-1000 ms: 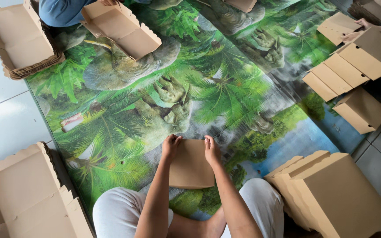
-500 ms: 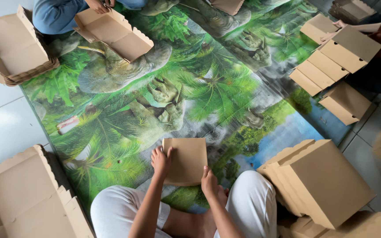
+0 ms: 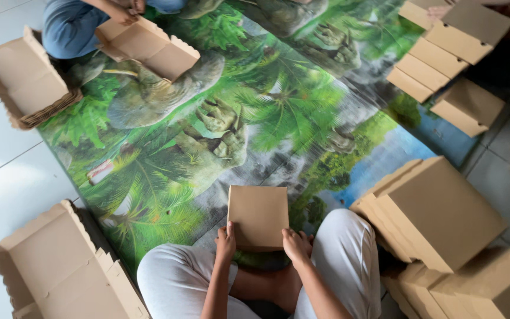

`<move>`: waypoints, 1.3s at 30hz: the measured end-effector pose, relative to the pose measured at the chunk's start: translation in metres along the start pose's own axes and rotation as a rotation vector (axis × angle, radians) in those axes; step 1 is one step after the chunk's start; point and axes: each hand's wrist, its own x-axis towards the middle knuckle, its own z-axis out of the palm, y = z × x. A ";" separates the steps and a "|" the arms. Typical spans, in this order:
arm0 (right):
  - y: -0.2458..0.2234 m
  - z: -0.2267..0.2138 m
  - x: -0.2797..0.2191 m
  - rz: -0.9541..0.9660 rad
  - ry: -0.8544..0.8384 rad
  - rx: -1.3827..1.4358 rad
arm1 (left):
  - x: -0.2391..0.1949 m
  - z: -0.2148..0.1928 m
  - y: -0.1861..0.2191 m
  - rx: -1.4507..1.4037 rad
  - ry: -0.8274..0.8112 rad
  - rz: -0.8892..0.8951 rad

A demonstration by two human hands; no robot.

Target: The person sits on the floor and assembles flat cardboard pieces into rectangular boxes. They fold the sides and tuck the flaps to form the box structure, then place the finished boxes into a stack.

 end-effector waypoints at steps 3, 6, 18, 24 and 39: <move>-0.164 0.123 -0.043 0.439 0.026 -1.229 | -0.022 0.008 0.013 0.024 -0.051 0.066; -0.248 0.167 -0.079 0.327 0.211 -1.055 | -0.036 0.028 0.023 0.001 -0.017 0.314; -0.399 0.155 -0.170 -0.745 0.399 -1.054 | -0.243 0.069 0.232 -0.071 -0.472 0.816; -0.419 0.130 -0.171 -0.949 0.762 -0.981 | -0.287 0.128 0.279 0.028 -0.579 1.231; -0.406 0.119 -0.146 -0.722 0.814 -0.952 | -0.241 0.261 0.224 -0.104 -0.652 0.871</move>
